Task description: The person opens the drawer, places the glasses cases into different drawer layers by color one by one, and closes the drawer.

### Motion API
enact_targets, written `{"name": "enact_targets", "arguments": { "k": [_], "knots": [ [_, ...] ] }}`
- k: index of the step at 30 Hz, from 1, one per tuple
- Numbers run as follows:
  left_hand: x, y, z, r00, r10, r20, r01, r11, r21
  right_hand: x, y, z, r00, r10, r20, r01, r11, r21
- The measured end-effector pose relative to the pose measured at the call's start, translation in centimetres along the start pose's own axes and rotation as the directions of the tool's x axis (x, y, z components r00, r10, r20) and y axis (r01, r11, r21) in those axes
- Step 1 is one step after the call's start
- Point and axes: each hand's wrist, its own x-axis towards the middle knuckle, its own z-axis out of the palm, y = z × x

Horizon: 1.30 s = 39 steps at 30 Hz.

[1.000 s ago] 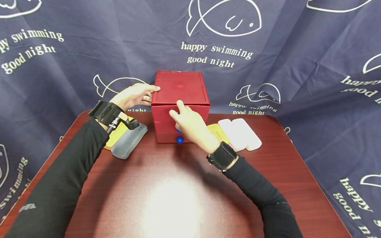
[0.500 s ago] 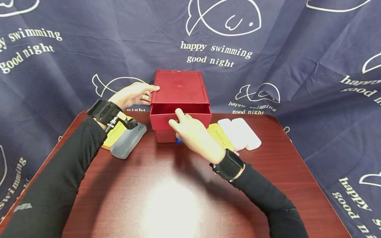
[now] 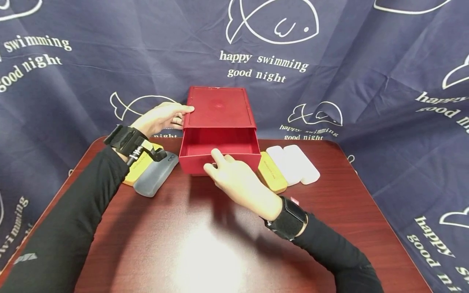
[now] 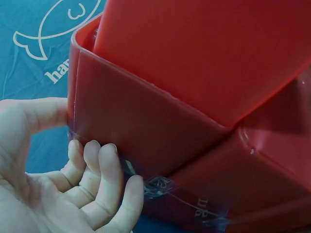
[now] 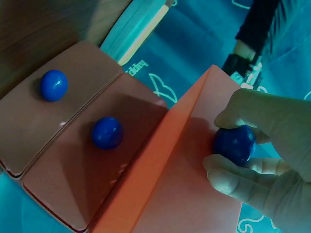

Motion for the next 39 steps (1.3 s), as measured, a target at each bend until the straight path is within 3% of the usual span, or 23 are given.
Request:
{"name": "enact_targets", "arguments": {
  "k": [8, 20, 39],
  "knots": [
    [-0.1, -0.1, 0.0, 1.0, 0.009, 0.003, -0.009, 1.0, -0.007, -1.1, -1.2, -0.8, 0.999, 0.01, -0.035, -0.012, 0.999, -0.038],
    [0.0, -0.1, 0.1, 1.0, 0.016, 0.0, -0.016, 1.0, -0.022, -2.6, -2.0, -1.6, 0.999, 0.013, -0.029, -0.013, 1.0, 0.004],
    [-0.3, -0.1, -0.1, 1.0, 0.013, -0.013, -0.013, 1.0, 0.007, -3.9, -3.2, -2.4, 0.999, -0.025, 0.041, 0.024, 0.999, 0.032]
  ]
}}
